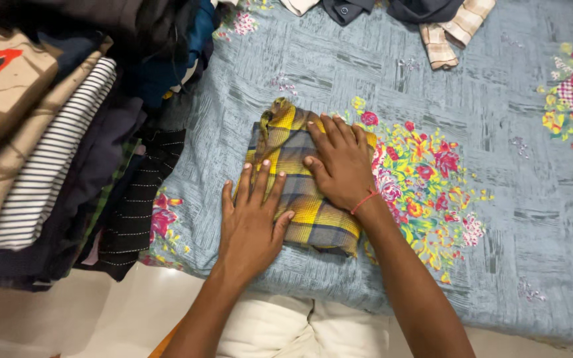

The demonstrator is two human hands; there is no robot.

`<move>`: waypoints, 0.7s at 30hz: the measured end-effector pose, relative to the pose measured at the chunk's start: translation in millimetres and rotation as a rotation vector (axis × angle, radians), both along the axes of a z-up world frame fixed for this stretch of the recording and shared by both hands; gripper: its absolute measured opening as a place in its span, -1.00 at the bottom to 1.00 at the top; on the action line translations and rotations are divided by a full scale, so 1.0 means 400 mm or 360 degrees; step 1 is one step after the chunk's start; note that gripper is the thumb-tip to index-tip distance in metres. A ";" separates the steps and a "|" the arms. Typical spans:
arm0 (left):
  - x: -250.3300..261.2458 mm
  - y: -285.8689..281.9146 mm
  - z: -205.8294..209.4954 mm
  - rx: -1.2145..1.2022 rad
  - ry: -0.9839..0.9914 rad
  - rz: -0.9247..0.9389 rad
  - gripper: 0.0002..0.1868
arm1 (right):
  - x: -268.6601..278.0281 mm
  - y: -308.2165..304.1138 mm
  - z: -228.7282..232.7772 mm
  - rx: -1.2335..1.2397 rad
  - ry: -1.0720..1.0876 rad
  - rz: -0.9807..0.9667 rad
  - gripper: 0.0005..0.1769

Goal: The person folds a yellow and gray plaid shirt by buttoning it, aligning the sleeves, and folding it into a compact rectangle. They then pick up a gray security uniform shirt, lay it flat, and begin buttoning it.

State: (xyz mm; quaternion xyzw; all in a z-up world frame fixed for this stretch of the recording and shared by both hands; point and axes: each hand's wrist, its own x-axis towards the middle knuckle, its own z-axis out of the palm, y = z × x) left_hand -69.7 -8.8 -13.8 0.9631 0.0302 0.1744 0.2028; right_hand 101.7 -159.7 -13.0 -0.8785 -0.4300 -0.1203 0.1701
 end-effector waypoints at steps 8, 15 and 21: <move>-0.026 -0.001 -0.004 -0.0140 -0.0124 0.0064 -0.32 | -0.083 -0.109 0.053 0.0496 0.0617 -0.0920 -0.29; -0.015 0.011 -0.023 -0.0658 -0.0328 0.0248 -0.19 | -0.114 -0.160 0.019 0.0479 0.1211 -0.0731 -0.39; 0.033 0.074 -0.033 -0.1093 -0.0127 0.0339 0.09 | -0.144 -0.133 0.025 0.1158 0.1605 -0.0407 -0.33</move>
